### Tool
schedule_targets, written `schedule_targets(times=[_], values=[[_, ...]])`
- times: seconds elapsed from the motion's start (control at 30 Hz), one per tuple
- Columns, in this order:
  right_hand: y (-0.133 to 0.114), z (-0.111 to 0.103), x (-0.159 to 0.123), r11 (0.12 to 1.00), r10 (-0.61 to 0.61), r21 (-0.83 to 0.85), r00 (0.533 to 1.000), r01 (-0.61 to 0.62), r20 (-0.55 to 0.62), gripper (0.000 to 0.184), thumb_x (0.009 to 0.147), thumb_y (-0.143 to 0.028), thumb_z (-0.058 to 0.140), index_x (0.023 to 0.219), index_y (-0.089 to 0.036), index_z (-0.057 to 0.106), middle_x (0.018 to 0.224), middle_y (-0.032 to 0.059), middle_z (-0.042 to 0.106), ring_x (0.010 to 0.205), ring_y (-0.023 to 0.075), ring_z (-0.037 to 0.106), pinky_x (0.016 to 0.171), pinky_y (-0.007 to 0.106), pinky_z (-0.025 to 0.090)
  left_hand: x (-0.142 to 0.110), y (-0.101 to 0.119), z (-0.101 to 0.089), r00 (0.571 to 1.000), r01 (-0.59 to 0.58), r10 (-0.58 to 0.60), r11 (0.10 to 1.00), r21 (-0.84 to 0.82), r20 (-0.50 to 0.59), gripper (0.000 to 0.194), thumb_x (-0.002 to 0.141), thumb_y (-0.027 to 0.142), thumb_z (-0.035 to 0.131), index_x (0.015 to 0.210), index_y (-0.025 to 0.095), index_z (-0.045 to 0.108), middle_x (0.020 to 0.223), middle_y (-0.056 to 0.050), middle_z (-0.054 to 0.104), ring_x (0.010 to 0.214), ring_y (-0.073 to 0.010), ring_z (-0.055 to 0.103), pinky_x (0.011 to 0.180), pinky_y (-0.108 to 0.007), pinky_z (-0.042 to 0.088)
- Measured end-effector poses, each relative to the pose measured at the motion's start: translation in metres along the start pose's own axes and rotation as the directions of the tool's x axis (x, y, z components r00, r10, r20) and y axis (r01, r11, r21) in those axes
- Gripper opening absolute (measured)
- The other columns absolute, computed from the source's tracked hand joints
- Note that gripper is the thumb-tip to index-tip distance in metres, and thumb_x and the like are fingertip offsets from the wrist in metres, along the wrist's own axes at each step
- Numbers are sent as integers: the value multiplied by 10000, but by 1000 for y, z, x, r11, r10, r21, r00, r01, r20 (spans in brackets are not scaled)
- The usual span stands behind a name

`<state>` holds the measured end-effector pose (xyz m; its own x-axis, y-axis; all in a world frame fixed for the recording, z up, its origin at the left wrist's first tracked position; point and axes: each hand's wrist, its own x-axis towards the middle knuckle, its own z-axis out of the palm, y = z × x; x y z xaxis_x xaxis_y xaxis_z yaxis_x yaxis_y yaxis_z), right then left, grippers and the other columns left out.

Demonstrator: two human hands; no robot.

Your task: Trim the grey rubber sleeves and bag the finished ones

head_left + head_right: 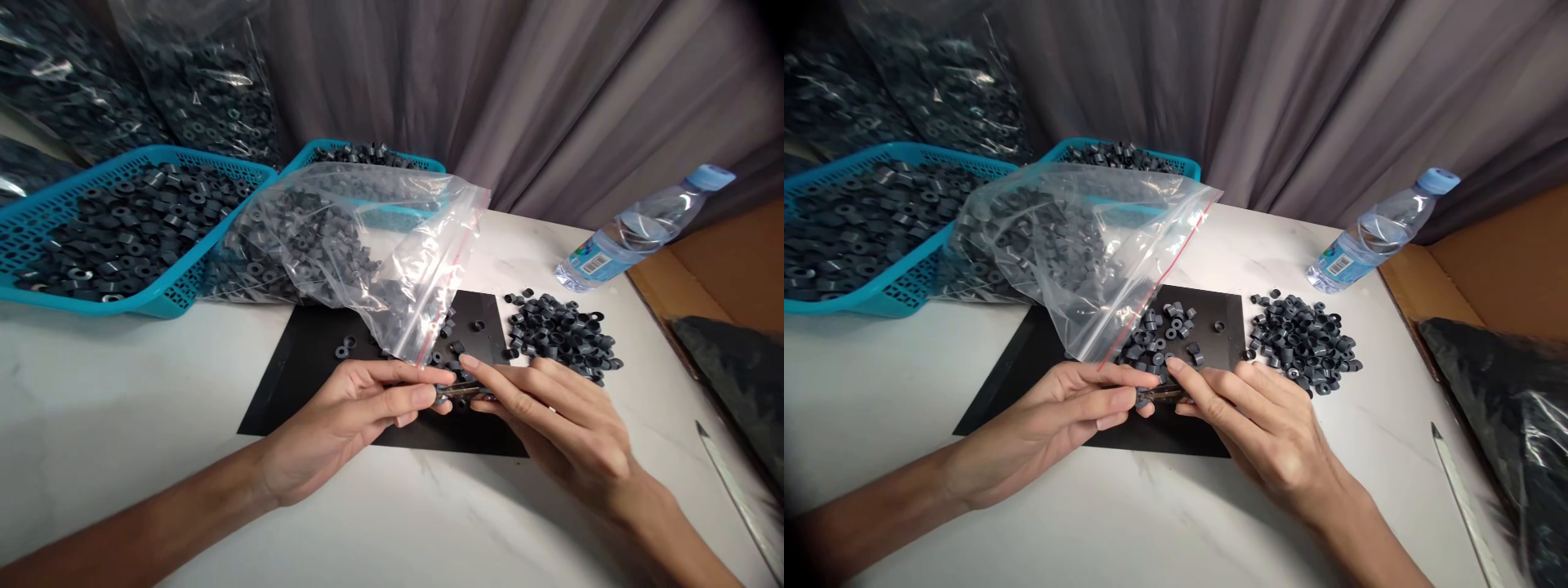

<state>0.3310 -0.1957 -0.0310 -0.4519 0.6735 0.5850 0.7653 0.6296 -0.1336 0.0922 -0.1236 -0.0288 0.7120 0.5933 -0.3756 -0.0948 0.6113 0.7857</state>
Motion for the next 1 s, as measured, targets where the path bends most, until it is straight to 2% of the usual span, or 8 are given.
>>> schedule_targets(times=[0.17, 0.3, 0.47, 0.73, 1.0], values=[[1, 0, 0, 999, -24, -27, 1000, 24, 7, 563, 921, -35, 681, 1460, -78, 524, 994, 91, 740, 719, 150, 496, 651, 311, 404, -1, 0, -1, 1000, 15, -15, 1000, -19, 4, 175, 829, 338, 825, 999, 295, 828, 853, 19, 716, 1019, -107, 647, 951, -203, 418], [0, -1, -1, 999, -23, -26, 1000, 23, -2, 564, 918, -38, 688, 1457, -80, 526, 1000, 90, 740, 724, 147, 498, 654, 309, 408, -1, 0, 0, 1000, 15, -16, 1000, -25, -15, 175, 835, 341, 821, 1002, 289, 823, 956, 17, 721, 1014, -105, 622, 956, -219, 409], [0, 0, -1, 1000, -15, -19, 1000, 15, 2, 552, 924, -40, 683, 1454, -86, 534, 989, 91, 738, 714, 141, 496, 652, 307, 411, 1, 0, 4, 1000, -12, 11, 1000, -17, -27, 183, 850, 336, 812, 1026, 287, 801, 1016, 27, 703, 1003, -106, 647, 880, -216, 423], [1, 1, -4, 998, 35, 55, 998, -32, -49, 541, 929, -15, 659, 1450, -112, 549, 994, 87, 732, 758, 141, 583, 678, 300, 448, 1, -3, 3, 998, -57, 57, 998, -25, -29, 114, 859, 304, 809, 950, 242, 783, 913, 35, 688, 878, -66, 641, 790, -177, 430], [2, 5, -2, 998, 37, 58, 999, -36, -16, 597, 940, -30, 652, 1501, -159, 496, 1002, 74, 735, 705, 135, 510, 660, 297, 431, 2, -2, 2, 998, -63, 62, 997, -43, -26, 113, 852, 292, 816, 935, 228, 775, 901, 34, 654, 885, -72, 641, 785, -174, 443]])
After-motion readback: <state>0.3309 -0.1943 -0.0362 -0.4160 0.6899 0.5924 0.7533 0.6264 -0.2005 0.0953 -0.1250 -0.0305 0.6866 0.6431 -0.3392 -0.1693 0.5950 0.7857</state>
